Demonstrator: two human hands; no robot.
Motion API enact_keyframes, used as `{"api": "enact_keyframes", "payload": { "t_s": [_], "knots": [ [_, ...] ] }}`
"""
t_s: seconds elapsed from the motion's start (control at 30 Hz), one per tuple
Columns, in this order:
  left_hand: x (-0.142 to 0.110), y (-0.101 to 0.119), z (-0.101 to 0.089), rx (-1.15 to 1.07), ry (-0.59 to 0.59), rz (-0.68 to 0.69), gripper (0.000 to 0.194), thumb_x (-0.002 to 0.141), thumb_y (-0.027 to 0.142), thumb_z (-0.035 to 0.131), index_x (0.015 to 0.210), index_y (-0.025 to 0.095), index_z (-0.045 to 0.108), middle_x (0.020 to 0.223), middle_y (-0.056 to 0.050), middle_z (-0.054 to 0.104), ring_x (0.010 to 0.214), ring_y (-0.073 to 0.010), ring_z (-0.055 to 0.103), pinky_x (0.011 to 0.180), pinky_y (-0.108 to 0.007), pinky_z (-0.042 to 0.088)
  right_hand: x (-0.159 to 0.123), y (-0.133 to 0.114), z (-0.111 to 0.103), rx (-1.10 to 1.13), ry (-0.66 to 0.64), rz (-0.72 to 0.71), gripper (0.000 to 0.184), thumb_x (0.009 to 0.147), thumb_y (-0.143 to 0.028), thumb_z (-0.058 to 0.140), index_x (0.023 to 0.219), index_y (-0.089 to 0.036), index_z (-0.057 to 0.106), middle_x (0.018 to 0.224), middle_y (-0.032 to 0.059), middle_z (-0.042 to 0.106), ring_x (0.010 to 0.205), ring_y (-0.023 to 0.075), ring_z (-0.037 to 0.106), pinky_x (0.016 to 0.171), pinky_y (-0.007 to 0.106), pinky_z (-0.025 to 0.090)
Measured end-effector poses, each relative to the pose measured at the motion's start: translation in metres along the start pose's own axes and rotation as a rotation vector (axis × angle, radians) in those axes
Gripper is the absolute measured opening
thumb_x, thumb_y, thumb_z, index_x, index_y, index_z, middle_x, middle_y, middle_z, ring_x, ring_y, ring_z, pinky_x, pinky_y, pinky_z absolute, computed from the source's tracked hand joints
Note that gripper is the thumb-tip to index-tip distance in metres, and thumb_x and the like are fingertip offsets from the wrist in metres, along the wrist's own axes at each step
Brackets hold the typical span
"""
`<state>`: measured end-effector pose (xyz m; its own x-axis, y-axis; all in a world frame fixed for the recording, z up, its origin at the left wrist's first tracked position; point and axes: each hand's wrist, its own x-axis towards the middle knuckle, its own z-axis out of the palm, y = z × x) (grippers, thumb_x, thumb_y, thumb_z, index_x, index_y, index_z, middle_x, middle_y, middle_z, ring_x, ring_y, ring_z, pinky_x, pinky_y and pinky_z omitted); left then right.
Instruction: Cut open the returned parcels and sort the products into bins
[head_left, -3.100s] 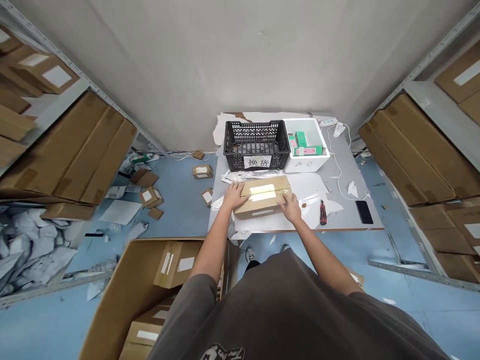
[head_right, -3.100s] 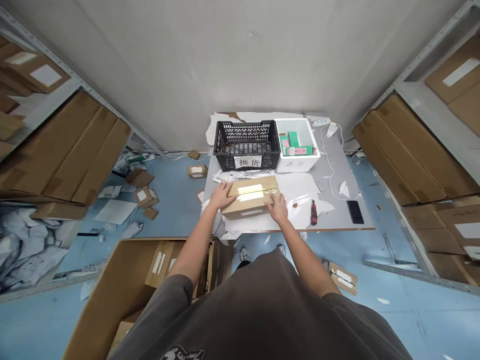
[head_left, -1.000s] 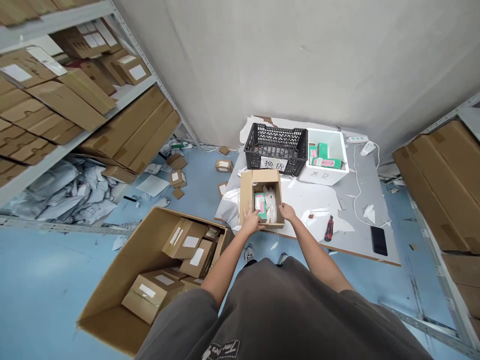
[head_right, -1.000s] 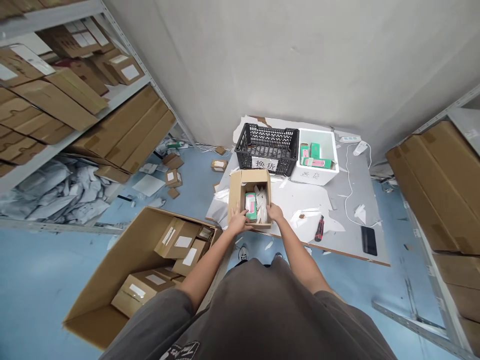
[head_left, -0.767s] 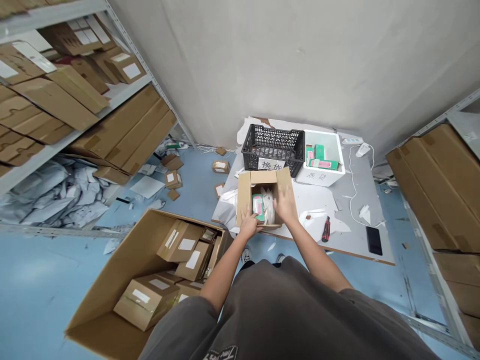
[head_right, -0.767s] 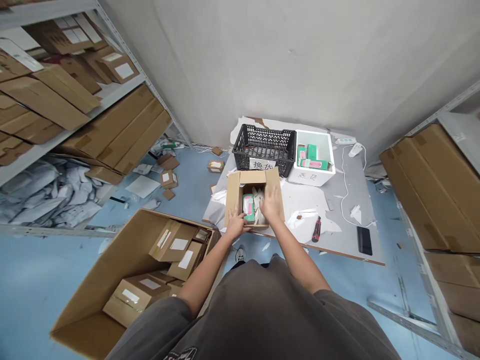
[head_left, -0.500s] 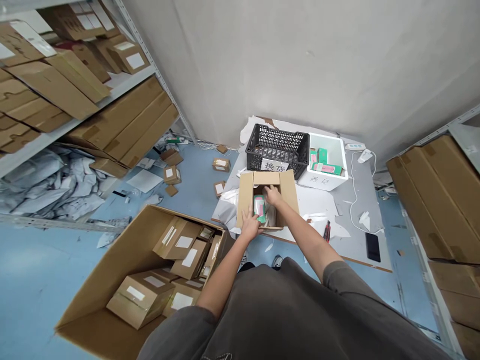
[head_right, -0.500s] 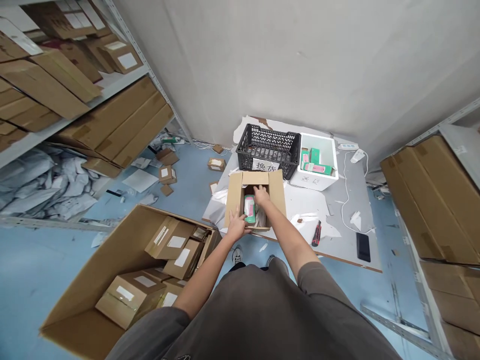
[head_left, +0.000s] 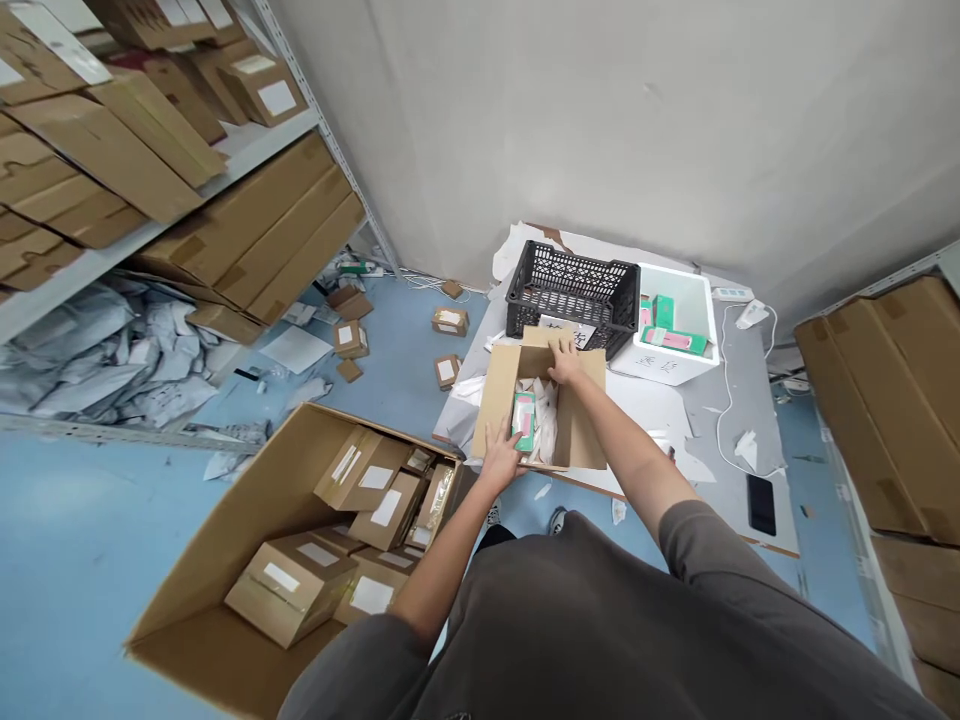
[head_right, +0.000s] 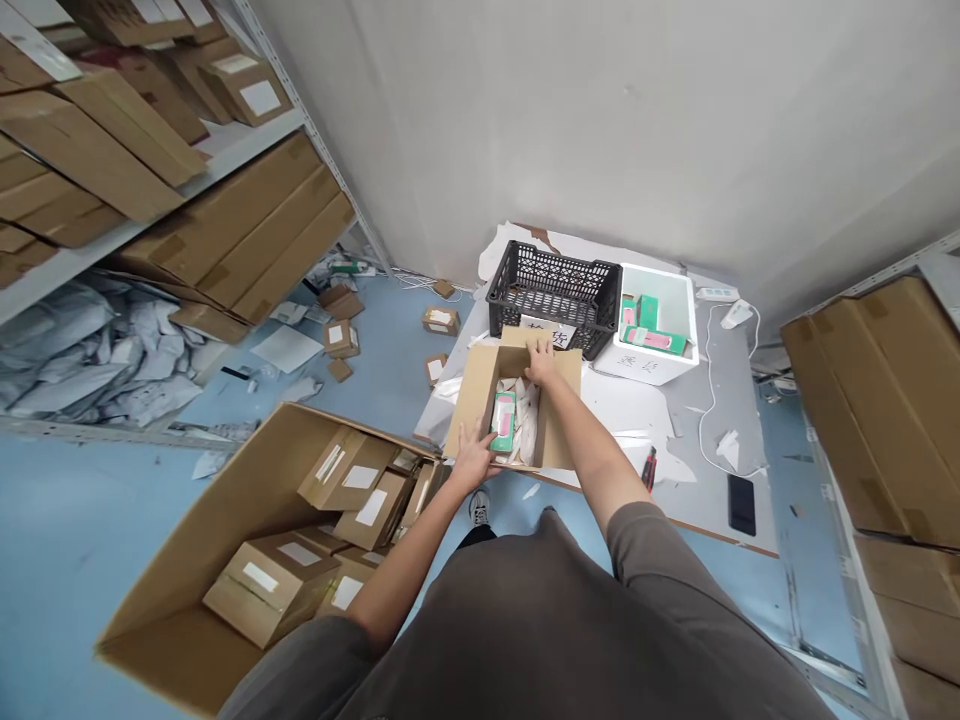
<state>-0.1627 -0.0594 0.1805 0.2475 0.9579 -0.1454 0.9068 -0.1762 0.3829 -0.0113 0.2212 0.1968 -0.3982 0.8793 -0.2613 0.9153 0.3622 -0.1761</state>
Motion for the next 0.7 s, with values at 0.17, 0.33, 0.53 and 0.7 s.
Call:
{"api": "enact_keyframes", "payload": {
  "t_s": [0.17,0.33,0.53,0.7],
  "knots": [
    [-0.003,-0.001,0.009,-0.015,0.049,-0.010,0.019,0.080,0.037,0.090,0.093,0.025,0.084,0.155,-0.011,0.061,0.165,-0.0448,0.017,0.128,-0.080,0.000,0.011,-0.001,0.011,-0.008,0.038,0.007,0.072,0.091,-0.026,0.063,0.160,-0.018,0.045,0.152,0.0199,0.055,0.141,0.0360,0.046,0.122,0.052,0.030],
    [-0.004,-0.014,0.006,-0.036,0.063,-0.011,0.017,0.080,0.036,0.091,0.091,0.025,0.085,0.156,-0.011,0.061,0.166,-0.0443,0.015,0.129,-0.078,0.000,-0.007,-0.013,0.005,0.051,0.135,-0.049,0.079,0.092,-0.027,0.063,0.166,-0.020,0.037,0.169,0.0180,0.038,0.159,0.0368,0.026,0.129,0.057,0.018],
    [0.011,-0.044,-0.019,-0.005,0.078,-0.002,0.014,0.077,0.031,0.092,0.086,0.025,0.084,0.149,-0.011,0.066,0.163,-0.0453,0.024,0.129,-0.078,0.000,-0.046,-0.062,0.023,0.312,-0.012,-0.097,0.059,0.097,-0.024,0.061,0.155,-0.014,0.053,0.161,0.0181,0.051,0.150,0.0286,0.046,0.124,0.040,0.037],
    [0.011,-0.056,-0.030,0.065,0.068,0.008,0.012,0.078,0.031,0.090,0.086,0.024,0.084,0.141,-0.011,0.071,0.162,-0.0442,0.028,0.130,-0.076,0.002,-0.044,-0.109,0.062,0.369,-0.326,0.161,0.042,0.083,-0.021,0.080,0.123,-0.010,0.072,0.110,0.0164,0.080,0.103,0.0296,0.076,0.086,0.033,0.060]
  ]
}}
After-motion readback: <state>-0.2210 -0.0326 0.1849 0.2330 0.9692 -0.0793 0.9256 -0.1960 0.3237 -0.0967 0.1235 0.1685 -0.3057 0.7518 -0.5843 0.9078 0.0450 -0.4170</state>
